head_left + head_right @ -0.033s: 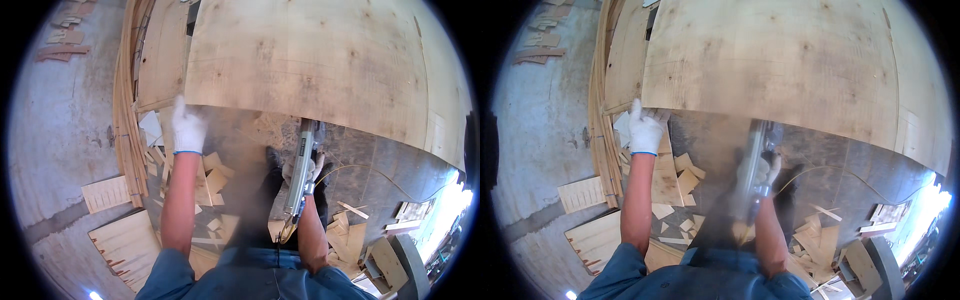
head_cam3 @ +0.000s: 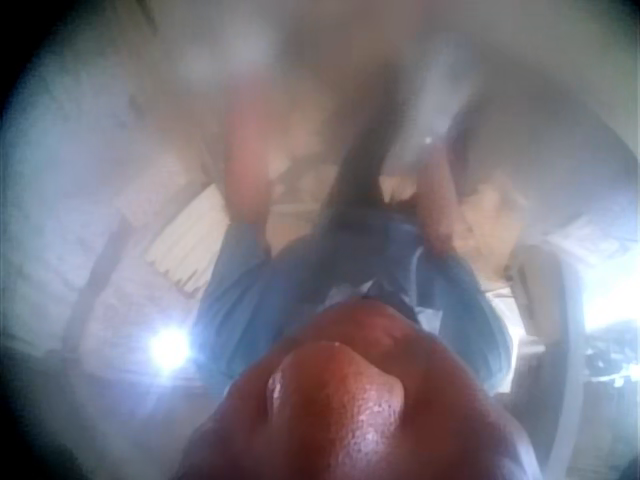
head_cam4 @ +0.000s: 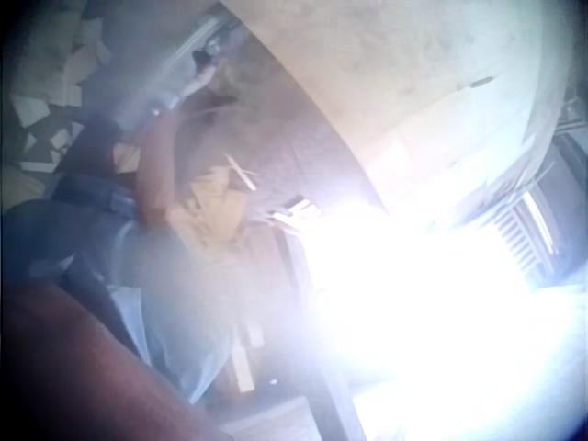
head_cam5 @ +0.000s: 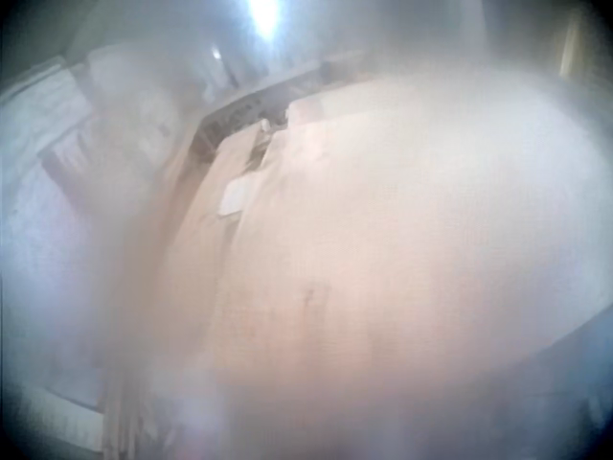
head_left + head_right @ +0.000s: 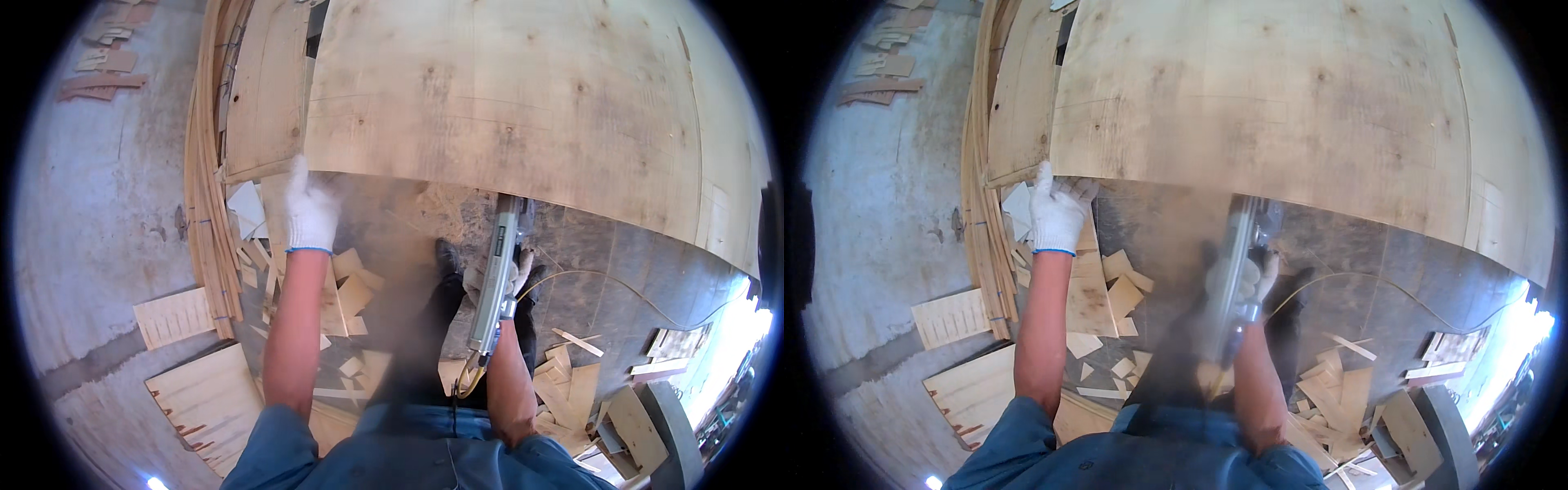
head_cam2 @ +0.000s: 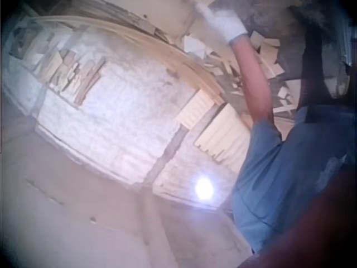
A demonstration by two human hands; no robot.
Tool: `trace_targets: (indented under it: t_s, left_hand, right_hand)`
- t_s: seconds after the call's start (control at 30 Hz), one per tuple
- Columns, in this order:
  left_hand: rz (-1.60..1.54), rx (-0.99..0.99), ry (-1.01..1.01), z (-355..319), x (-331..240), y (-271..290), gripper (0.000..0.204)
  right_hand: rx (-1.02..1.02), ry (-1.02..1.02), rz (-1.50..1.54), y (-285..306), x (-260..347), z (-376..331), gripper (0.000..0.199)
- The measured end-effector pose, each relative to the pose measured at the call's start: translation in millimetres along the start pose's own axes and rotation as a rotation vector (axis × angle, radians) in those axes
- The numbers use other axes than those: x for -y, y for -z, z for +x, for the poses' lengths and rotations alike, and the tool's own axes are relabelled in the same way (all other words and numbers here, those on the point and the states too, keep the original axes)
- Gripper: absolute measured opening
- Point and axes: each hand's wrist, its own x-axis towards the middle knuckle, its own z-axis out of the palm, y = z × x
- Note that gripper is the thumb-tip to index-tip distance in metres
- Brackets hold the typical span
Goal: The person uses a nail gun to fasten a thin wooden strip along the edge of a large plywood panel. They then lift and reposition the panel on the workbench, aligning it with other pieces before continuing to secure it.
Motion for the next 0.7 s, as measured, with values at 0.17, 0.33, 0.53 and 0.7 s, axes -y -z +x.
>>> trace_targets:
  t_s: [0.17,0.33,0.53,0.7]
  left_hand:
    - [0.140,0.050,0.020,8.5,-10.3,19.5,0.046]
    - [0.201,0.086,0.075,-2.7,-21.4,16.6,0.041]
    - [1.054,0.088,-0.536,-20.3,-41.4,21.9,0.039]
    - [0.844,0.049,-0.312,-22.0,-48.5,5.1,0.031]
  right_hand:
    - [0.085,0.061,-0.085,9.6,-13.5,3.6,0.039]
    - [-0.029,0.015,-0.195,14.9,-6.9,-2.9,0.039]
    - [-0.148,0.057,-0.345,22.1,-1.1,-18.3,0.048]
    - [-0.338,0.077,-0.354,7.0,-9.4,-44.5,0.043]
